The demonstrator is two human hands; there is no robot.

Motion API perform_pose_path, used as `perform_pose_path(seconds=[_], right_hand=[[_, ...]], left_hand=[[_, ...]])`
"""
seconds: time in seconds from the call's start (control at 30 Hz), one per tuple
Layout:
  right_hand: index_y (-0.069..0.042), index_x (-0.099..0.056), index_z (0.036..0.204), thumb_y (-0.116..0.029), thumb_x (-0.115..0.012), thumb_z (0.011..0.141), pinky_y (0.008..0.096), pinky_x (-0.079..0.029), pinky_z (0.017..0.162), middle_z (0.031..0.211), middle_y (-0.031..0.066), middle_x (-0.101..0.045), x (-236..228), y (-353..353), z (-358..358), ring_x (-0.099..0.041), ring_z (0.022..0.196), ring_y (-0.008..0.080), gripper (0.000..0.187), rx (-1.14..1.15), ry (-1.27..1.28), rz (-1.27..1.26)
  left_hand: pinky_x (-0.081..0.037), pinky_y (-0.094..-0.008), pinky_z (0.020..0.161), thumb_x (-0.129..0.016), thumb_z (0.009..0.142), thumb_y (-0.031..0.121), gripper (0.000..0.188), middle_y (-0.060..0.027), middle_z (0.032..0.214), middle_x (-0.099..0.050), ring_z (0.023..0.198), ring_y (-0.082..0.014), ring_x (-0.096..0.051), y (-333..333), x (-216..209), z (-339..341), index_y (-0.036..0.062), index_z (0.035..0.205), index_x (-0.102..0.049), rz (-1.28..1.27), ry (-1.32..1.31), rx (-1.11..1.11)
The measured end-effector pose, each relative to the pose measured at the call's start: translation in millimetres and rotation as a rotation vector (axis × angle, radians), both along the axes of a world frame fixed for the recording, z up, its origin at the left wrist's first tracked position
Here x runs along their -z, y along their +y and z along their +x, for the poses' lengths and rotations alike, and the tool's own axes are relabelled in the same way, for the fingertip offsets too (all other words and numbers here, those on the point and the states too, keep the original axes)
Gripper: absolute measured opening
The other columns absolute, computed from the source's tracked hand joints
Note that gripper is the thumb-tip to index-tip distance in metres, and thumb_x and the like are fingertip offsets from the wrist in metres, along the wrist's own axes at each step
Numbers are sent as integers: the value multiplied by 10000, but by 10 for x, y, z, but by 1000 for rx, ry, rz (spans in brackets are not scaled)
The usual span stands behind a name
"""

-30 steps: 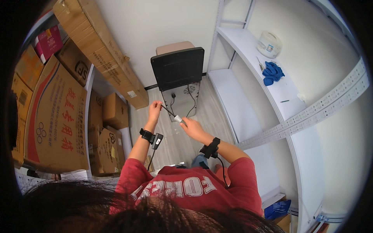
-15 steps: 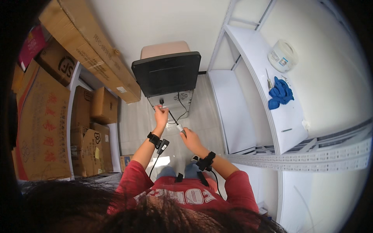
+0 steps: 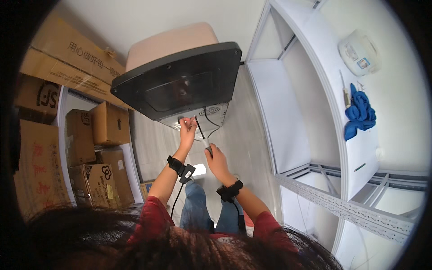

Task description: The person disassembles a rice cooker by removing screws from the base and separating the lid from the main body. They use a screwdriver to remove screws and place them on the shelf.

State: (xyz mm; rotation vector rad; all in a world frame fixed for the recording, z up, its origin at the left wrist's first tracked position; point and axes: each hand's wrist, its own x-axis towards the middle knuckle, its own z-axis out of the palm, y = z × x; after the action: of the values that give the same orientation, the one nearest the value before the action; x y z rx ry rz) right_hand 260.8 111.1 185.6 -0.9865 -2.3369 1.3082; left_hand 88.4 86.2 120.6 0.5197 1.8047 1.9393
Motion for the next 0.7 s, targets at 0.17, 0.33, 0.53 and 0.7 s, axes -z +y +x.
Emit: perform_pose_path(seconds=[0.17, 0.33, 0.53, 0.7], right_hand=[[-1, -522, 1185, -250, -552, 934, 471, -481, 704, 985, 249, -617, 134, 54, -203, -595, 843, 448, 355, 44, 21, -14], [-3, -528, 1187, -250, -555, 932, 467, -483, 701, 989, 247, -616, 233, 93, -218, -598, 840, 445, 356, 43, 21, -3], [-5, -527, 1182, -246, -553, 932, 465, -482, 701, 985, 245, -615, 206, 110, -188, -599, 839, 441, 348, 19, -20, -24], [-11, -528, 1179, -237, -550, 933, 466, -479, 697, 977, 236, -617, 185, 109, -195, -599, 834, 434, 335, 18, 4, -37]], left_hand=[[-431, -306, 898, -523, 895, -44, 310, -194, 1283, -510, 1030, -175, -549, 73, 77, -146, 91, 1091, -322, 16, -65, 72], [-455, -291, 820, -522, 870, -67, 319, -191, 1243, -531, 1012, -182, -574, 85, 189, -224, 73, 1080, -326, 38, -45, 52], [-455, -281, 804, -541, 858, -69, 345, -170, 1224, -535, 990, -163, -576, 77, 203, -185, 80, 1080, -323, 41, -26, 34], [-460, -272, 792, -553, 849, -73, 361, -155, 1223, -538, 974, -149, -576, 65, 264, -176, 84, 1082, -326, 36, -25, 6]])
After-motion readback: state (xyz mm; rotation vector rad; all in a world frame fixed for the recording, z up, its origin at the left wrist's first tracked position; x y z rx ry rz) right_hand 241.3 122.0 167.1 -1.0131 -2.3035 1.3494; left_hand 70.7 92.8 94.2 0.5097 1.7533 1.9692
